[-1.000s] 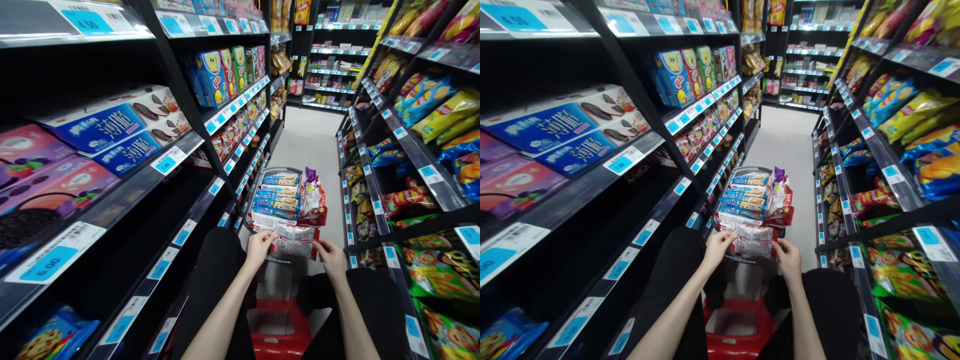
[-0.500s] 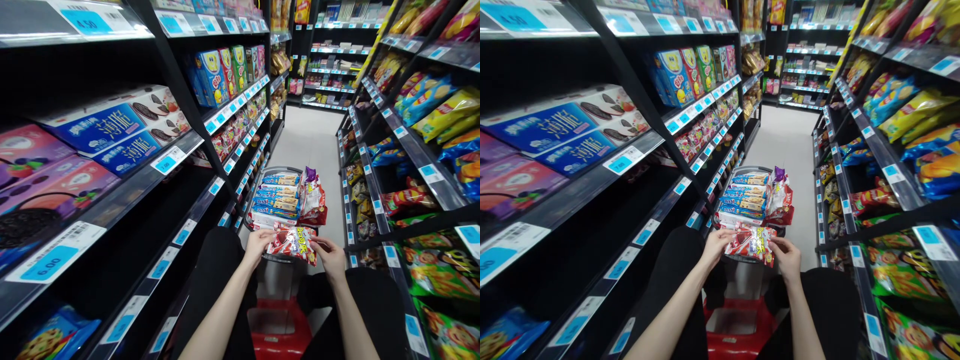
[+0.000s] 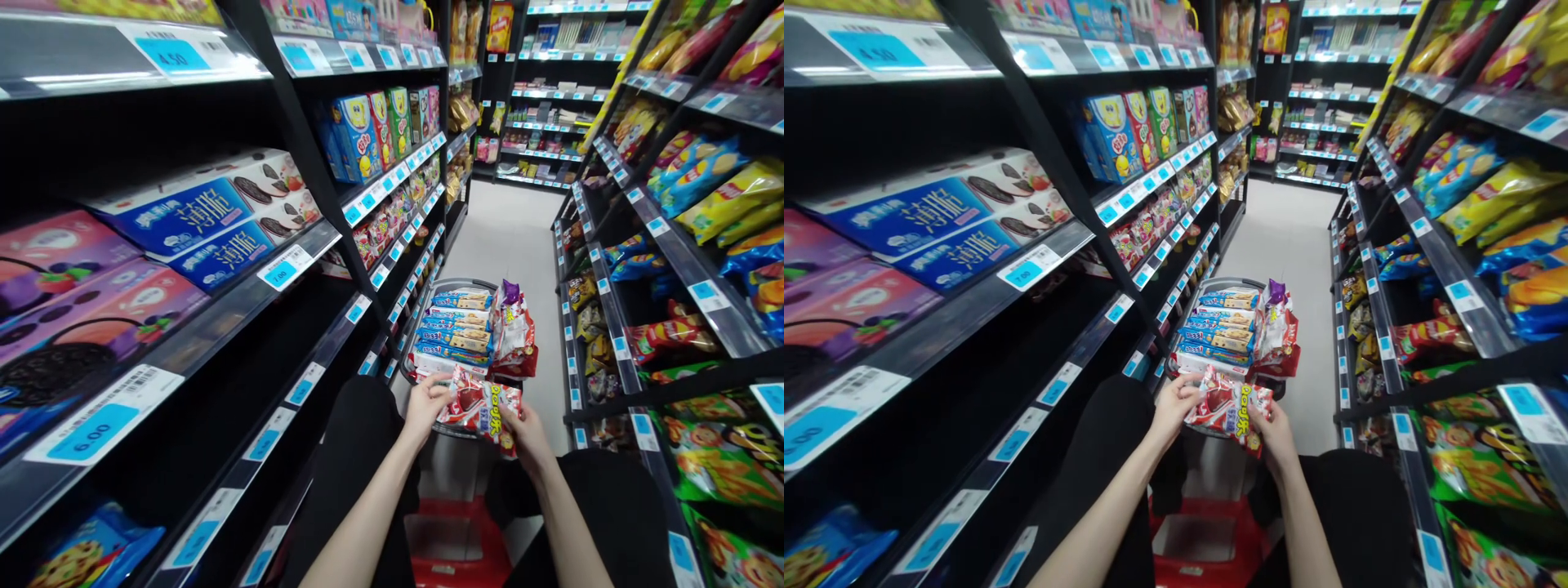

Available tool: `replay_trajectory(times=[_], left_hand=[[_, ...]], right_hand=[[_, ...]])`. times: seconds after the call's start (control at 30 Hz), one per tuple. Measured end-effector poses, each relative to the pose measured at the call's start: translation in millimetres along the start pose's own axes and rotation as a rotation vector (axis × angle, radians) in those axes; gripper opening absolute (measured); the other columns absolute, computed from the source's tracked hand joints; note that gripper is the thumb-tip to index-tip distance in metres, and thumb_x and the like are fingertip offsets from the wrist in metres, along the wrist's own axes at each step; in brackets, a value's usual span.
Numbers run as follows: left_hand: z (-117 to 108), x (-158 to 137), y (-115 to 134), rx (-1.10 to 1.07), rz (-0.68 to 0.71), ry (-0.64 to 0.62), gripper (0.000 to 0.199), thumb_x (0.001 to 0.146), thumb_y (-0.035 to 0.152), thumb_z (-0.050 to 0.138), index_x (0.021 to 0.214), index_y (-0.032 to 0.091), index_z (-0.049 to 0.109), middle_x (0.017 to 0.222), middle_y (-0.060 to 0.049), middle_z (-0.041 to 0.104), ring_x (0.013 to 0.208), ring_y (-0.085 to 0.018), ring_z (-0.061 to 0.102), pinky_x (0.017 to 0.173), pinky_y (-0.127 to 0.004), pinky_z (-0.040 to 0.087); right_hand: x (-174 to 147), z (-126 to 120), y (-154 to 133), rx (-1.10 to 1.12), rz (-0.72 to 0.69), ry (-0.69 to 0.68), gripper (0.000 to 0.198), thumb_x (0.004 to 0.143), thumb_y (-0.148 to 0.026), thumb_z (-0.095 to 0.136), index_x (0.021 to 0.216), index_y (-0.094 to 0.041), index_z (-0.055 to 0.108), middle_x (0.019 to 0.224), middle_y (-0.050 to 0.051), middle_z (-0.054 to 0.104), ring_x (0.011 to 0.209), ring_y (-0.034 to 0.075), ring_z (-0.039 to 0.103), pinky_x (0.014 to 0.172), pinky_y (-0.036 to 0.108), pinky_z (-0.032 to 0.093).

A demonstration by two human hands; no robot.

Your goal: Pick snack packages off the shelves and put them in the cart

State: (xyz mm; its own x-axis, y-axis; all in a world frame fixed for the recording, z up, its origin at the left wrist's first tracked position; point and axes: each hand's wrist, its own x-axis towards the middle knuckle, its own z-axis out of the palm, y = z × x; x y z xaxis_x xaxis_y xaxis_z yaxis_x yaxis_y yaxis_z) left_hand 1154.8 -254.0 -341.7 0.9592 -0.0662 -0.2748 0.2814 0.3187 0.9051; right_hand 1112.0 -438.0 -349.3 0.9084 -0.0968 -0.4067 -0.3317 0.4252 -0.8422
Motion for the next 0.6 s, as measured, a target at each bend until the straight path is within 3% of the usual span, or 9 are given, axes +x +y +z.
replay_trajectory(times=[0.1,0.17,0.27,0.37,0.47,0.53,0.6], left_hand=[[4.2,-3.1,4.8,-0.024,0.005,-0.053,0.043,0.052,0.023,0.078,0.091,0.011,0.063,0.055,0.001,0.061,0.047,-0.008,0.051,0.049,-0.018,0.04],[5.4,-2.8,5.9,-0.079,-0.015,-0.079,0.044,0.055,0.031,0.077,0.093,0.012,0.062,0.06,0.0,0.062,0.05,-0.01,0.055,0.051,-0.02,0.043],[6.3,-0.3,0.8,-0.119,-0.06,-0.082,0.045,0.062,0.042,0.07,0.095,0.013,0.059,0.072,-0.006,0.066,0.059,-0.017,0.062,0.056,-0.028,0.049],[7.9,-0.7,-4.0,-0.011,-0.07,-0.012,0.035,0.066,0.039,0.065,0.088,0.011,0.06,0.079,-0.011,0.068,0.065,-0.019,0.064,0.058,-0.028,0.049],[-0.3,-5.3,11.2,0.096,-0.034,-0.003,0.027,0.071,0.032,0.058,0.088,0.011,0.061,0.082,-0.012,0.069,0.069,-0.019,0.064,0.06,-0.027,0.049],[-21.0,-6.8,37.2,0.154,0.047,0.03,0.026,0.074,0.031,0.055,0.091,0.012,0.061,0.084,-0.011,0.069,0.075,-0.019,0.064,0.066,-0.028,0.05],[-56.4,-3.1,72.2,0.251,0.177,0.172,0.028,0.078,0.034,0.052,0.094,0.013,0.062,0.089,-0.009,0.068,0.085,-0.021,0.063,0.072,-0.03,0.05]], right_hand=[[-3.0,2.1,-8.5,-0.042,0.002,0.01,0.046,0.056,-0.043,0.076,0.09,-0.016,0.059,0.078,0.01,0.068,0.063,0.026,0.064,0.056,0.037,0.052],[-0.8,-0.9,-33.5,-0.199,-0.108,0.094,0.046,0.054,-0.044,0.076,0.087,-0.015,0.06,0.075,0.009,0.068,0.062,0.025,0.063,0.056,0.036,0.051],[17.3,-5.4,-103.3,-0.637,-0.384,0.273,0.042,0.057,-0.045,0.072,0.084,-0.013,0.063,0.069,0.009,0.066,0.06,0.024,0.061,0.055,0.033,0.048],[60.5,1.7,-183.0,-1.102,-0.597,0.504,0.036,0.062,-0.039,0.068,0.084,-0.012,0.065,0.068,0.01,0.065,0.065,0.025,0.06,0.062,0.034,0.045],[120.1,18.0,-228.9,-1.516,-0.554,0.615,0.029,0.07,-0.033,0.063,0.09,-0.011,0.065,0.081,0.013,0.066,0.078,0.026,0.061,0.07,0.033,0.044],[158.5,26.8,-233.0,-1.666,-0.448,0.589,0.029,0.074,-0.029,0.06,0.094,-0.01,0.065,0.088,0.015,0.066,0.084,0.026,0.061,0.074,0.031,0.044],[189.9,30.8,-221.4,-1.727,-0.364,0.549,0.028,0.074,-0.027,0.06,0.095,-0.008,0.065,0.089,0.016,0.066,0.086,0.026,0.062,0.073,0.03,0.044]])
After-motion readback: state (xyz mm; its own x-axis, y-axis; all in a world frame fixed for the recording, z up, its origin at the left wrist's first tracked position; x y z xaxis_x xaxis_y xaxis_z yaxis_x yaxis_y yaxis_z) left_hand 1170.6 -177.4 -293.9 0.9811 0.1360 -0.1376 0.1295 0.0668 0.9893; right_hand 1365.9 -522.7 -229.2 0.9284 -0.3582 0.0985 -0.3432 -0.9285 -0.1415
